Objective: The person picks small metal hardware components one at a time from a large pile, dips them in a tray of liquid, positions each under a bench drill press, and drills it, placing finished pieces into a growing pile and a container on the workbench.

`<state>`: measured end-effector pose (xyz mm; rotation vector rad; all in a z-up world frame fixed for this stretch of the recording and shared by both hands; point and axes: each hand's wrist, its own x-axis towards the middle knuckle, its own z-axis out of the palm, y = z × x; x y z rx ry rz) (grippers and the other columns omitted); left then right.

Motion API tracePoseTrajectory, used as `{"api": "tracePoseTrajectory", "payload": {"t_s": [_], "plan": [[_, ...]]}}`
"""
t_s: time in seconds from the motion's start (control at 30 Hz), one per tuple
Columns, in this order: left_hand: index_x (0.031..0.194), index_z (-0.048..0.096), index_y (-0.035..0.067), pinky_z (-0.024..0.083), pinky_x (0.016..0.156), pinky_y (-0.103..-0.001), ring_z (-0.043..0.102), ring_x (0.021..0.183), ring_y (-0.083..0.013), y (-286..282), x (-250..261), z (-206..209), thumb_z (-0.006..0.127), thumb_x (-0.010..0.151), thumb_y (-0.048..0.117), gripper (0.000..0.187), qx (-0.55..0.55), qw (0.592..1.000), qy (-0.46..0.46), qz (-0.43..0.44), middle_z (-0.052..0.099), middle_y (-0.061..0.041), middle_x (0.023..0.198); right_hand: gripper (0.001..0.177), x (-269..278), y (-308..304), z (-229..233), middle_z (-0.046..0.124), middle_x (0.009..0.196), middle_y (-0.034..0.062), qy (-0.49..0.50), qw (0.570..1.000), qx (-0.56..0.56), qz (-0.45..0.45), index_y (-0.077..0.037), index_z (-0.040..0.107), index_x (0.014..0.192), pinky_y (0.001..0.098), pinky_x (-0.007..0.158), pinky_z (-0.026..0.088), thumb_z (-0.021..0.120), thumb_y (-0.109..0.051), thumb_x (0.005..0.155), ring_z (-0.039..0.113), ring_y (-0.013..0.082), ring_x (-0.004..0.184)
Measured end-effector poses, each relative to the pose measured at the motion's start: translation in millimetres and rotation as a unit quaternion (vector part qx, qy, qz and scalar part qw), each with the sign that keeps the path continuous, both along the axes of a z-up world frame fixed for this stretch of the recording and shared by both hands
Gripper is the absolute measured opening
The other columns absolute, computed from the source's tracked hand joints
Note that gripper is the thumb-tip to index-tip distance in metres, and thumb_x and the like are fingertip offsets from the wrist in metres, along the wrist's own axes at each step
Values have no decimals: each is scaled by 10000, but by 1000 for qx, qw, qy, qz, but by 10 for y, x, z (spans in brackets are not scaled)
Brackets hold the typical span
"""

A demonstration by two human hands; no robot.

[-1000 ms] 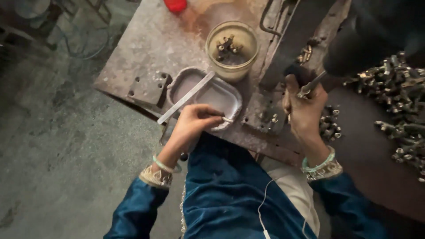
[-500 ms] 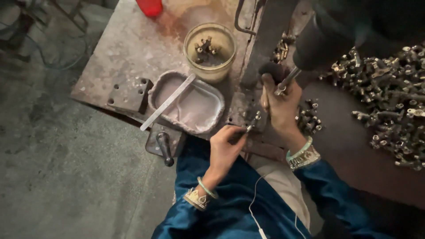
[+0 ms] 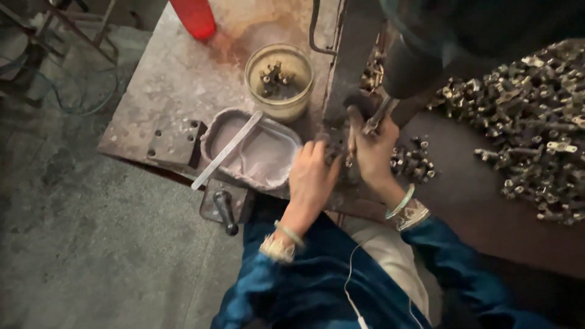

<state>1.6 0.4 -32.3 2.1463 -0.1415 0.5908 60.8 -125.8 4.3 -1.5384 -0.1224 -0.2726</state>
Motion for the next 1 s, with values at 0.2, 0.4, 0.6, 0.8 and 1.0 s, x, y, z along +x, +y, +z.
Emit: {"api": "tracePoseTrajectory", "payload": {"t_s": [0.2, 0.4, 0.6, 0.8, 1.0], "plan": [[977, 722, 108, 534, 739, -417, 644, 893, -347, 32, 80, 23, 787, 816, 161, 182, 116, 993, -10, -12, 687, -88, 916, 243, 48, -69, -225, 540, 603, -25, -3, 1000, 5, 11, -27, 641, 1082, 240, 444, 366, 723, -245, 1012, 475, 62, 472], [1322, 669, 2, 564, 782, -237, 688, 912, -103, 116, -173, -201, 744, 918, 90, 421, -484, 838, 236, -91, 763, -58, 1058, 242, -35, 32, -88, 568, 624, -24, 41, 998, 47, -28, -11, 642, 1054, 243, 410, 357, 728, -227, 986, 480, 64, 457], [1385, 618, 14, 592, 859, -286, 694, 963, -112, 76, -309, 1119, 719, 947, 19, 449, -488, 861, 81, -114, 723, -63, 1090, 200, -10, -121, 81, 663, 744, 0, 116, 991, 48, 38, -38, 648, 1051, 234, 453, 412, 736, -164, 923, 629, 83, 608], [1372, 639, 65, 605, 930, -327, 727, 1079, -273, 47, -22, 766, 664, 939, -66, 453, -4, 966, -188, -176, 705, -147, 1224, 101, 374, -675, -1571, 669, 930, 19, -129, 981, -123, 78, -15, 634, 1022, 285, 717, 531, 716, -67, 1050, 609, 123, 858], [1298, 735, 97, 544, 703, -442, 682, 837, -334, 217, -1, 104, 707, 780, 23, 524, 146, 983, 59, -89, 654, -133, 878, 239, -40, -469, -537, 662, 735, 42, 121, 982, -144, 27, -26, 697, 1132, 333, 516, 443, 775, -53, 908, 556, 172, 566]]}}
